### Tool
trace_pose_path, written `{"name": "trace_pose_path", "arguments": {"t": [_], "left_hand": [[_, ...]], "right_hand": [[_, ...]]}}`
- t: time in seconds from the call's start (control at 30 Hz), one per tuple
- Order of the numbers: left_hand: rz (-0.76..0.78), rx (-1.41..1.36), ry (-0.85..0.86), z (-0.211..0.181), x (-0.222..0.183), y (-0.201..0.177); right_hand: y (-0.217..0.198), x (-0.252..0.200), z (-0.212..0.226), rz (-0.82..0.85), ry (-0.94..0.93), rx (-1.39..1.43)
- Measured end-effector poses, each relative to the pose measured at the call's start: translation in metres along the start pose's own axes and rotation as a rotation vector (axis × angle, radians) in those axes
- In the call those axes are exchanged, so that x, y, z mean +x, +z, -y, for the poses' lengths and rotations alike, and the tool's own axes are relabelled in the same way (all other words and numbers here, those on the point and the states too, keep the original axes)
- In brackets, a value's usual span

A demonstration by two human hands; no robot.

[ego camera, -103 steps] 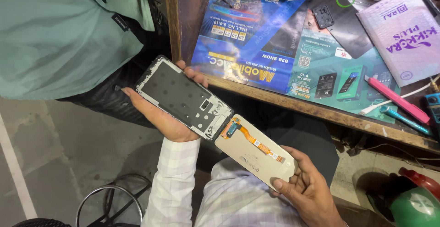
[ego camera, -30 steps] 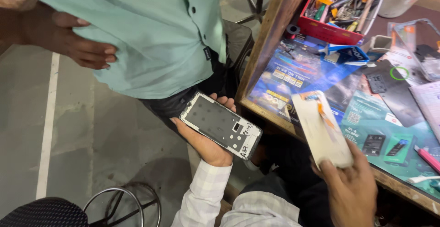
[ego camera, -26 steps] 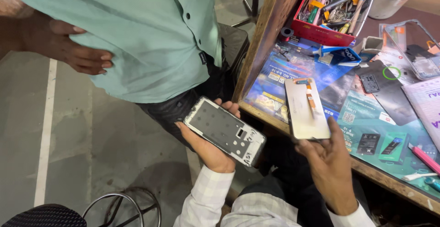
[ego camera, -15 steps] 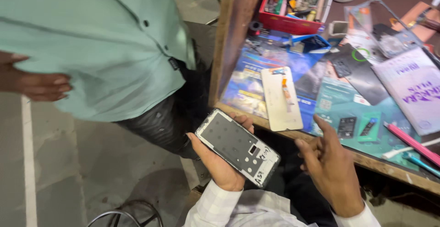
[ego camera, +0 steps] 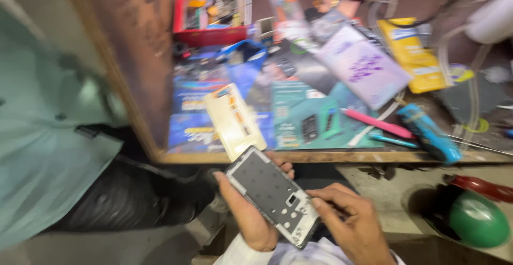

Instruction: The person separates a phone display from its frame by hand and scrapes the edges of the phone frame using a small hand tool.

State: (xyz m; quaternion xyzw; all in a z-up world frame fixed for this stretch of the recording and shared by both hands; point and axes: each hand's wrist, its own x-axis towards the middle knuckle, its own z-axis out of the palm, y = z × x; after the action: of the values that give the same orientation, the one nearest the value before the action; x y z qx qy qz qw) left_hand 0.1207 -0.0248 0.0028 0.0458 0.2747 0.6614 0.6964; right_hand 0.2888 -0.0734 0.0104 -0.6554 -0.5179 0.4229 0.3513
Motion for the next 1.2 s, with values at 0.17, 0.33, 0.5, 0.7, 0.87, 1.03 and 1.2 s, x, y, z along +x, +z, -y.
{"name": "trace_pose_path", "arguments": {"t": [0.17, 0.33, 0.5, 0.7, 0.87, 1.03, 1.2], "left_hand": [[-0.046, 0.037, -0.154, 0.023, 0.026, -0.029], [0.1, 0.029, -0.257, 0.032, 0.057, -0.042], [-0.171, 0.133, -0.263, 0.024, 0.052, 0.011], [0.043, -0.018, -0.196, 0.022, 0.029, 0.056], [0.058, -0.121, -0.199, 0.006, 0.032, 0.053], [0.096, -0.158, -0.201, 0.0, 0.036, 0.057], [0.016, -0.123, -0.194, 0.002, 0.039, 0.059]], "right_hand": [[-0.003, -0.001, -0.022, -0.076, -0.087, 0.174], [-0.038, 0.003, -0.016, -0.241, -0.264, -0.06], [-0.115, 0.041, -0.005, -0.754, -0.446, -0.781], [-0.154, 0.091, -0.003, -0.421, -0.307, -1.251], [-0.178, 0.091, -0.005, -0.39, -0.422, -1.326], [-0.212, 0.072, -0.023, -0.369, -0.515, -1.329], [-0.218, 0.028, -0.051, -0.184, -0.455, -1.738]]}}
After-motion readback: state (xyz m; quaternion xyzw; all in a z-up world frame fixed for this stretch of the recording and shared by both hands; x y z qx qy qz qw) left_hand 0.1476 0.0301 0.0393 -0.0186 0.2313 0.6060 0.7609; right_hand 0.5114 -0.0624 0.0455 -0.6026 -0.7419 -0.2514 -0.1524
